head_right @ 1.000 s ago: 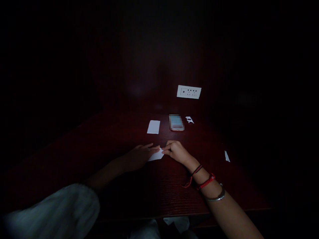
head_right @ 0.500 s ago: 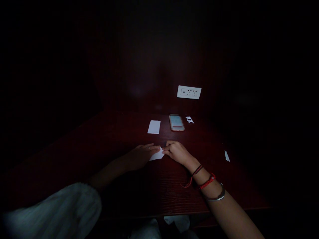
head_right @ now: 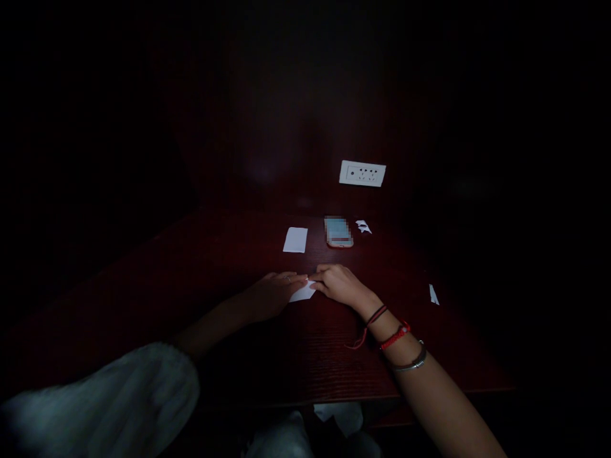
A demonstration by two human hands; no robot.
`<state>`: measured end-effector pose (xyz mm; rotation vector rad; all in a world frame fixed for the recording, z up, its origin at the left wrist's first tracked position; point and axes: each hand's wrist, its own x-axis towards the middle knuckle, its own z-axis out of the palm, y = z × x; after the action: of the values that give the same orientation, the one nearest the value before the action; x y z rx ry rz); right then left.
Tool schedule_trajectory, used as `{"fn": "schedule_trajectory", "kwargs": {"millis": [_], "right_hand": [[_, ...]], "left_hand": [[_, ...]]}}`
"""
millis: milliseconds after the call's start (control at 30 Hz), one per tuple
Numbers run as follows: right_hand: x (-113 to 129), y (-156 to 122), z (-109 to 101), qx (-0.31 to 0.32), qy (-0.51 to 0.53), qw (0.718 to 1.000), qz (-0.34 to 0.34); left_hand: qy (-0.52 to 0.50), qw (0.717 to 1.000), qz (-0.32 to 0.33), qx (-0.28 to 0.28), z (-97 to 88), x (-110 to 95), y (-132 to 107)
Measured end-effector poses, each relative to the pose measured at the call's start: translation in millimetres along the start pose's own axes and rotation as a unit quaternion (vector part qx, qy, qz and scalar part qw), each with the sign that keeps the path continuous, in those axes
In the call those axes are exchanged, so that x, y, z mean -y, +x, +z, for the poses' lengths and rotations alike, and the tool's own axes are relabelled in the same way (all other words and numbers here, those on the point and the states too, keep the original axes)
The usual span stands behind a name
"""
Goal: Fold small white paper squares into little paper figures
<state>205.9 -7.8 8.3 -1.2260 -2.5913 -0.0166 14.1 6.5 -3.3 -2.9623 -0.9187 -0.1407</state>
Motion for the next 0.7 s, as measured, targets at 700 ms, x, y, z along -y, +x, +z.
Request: {"fn": "schedule_trajectory", "kwargs": {"millis": [700], "right_hand": [[-4,-10,-11,-0.032,0.056,0.997,0.052]], "left_hand": [[-0.010,0.999,-0.018,-0.036,-5.8,-8,-1]]}}
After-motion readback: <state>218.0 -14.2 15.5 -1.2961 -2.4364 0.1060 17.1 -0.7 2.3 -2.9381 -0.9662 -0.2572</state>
